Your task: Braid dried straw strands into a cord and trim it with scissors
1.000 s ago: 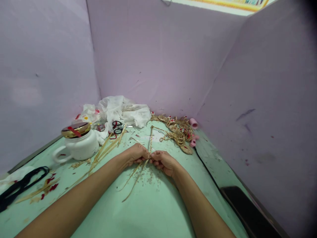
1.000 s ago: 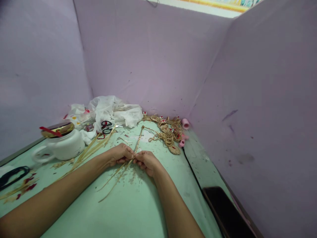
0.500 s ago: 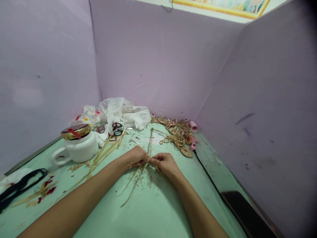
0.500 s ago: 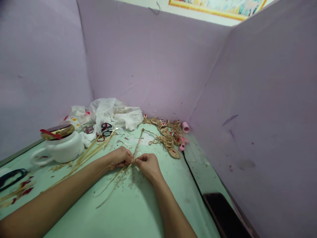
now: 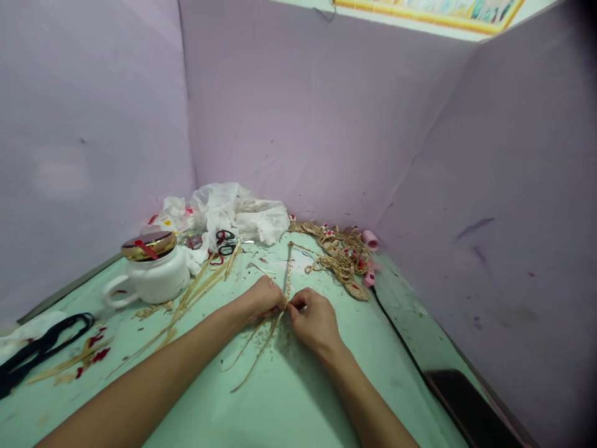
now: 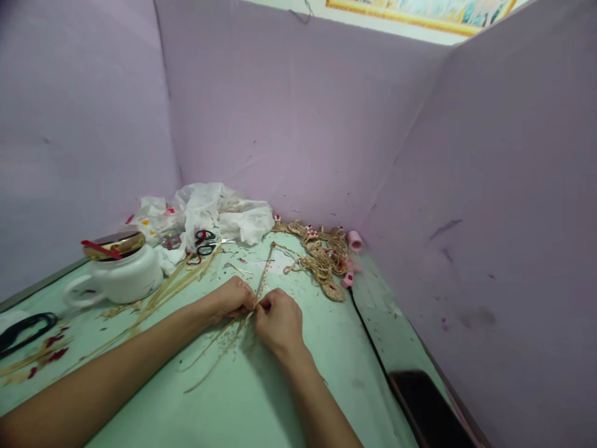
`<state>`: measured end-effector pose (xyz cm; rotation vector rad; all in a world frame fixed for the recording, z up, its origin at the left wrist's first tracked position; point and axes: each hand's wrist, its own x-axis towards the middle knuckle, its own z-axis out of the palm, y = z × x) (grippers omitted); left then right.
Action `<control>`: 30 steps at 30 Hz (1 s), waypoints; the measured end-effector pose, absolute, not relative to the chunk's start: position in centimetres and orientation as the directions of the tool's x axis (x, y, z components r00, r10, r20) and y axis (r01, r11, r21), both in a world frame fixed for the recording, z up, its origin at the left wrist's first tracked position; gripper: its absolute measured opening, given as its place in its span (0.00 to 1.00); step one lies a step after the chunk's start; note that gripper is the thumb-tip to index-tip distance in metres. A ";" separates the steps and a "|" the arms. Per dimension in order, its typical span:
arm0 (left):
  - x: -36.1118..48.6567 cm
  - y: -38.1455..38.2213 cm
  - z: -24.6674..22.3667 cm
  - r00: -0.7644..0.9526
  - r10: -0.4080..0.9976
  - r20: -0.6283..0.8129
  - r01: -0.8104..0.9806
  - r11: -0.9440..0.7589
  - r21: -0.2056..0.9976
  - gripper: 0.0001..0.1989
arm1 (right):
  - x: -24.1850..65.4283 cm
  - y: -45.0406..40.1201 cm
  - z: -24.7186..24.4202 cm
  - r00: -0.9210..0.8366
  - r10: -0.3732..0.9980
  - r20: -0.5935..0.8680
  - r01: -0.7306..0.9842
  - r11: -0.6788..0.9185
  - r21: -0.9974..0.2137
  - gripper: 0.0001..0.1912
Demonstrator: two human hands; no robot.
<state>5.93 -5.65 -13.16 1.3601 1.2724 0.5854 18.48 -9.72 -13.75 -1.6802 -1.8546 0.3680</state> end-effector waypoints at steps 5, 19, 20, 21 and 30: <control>5.5 -5.3 -13.5 0.306 0.887 -0.346 0.339 0.238 0.910 0.04 | 18.3 -10.6 -13.7 -0.185 0.926 0.328 0.804 0.335 -0.492 0.09; 4.5 -5.2 -12.8 0.388 0.857 -0.341 0.321 0.221 0.921 0.05 | 18.9 -9.4 -13.7 -0.120 0.992 -0.033 0.223 -0.006 -0.975 0.16; 4.6 -5.2 -12.8 0.377 0.860 -0.343 0.322 0.226 0.919 0.04 | 18.8 -9.5 -13.6 -0.108 0.991 -0.084 0.171 -0.065 -0.983 0.16; 4.7 -5.3 -12.8 0.361 0.867 -0.344 0.325 0.229 0.917 0.03 | 18.7 -9.6 -13.4 -0.101 0.986 -0.130 0.128 -0.116 -0.985 0.16; 4.8 -5.4 -12.6 0.380 0.860 -0.341 0.244 0.262 0.934 0.06 | 18.3 -9.6 -13.2 -0.071 0.966 -0.250 -0.057 -0.254 -0.966 0.06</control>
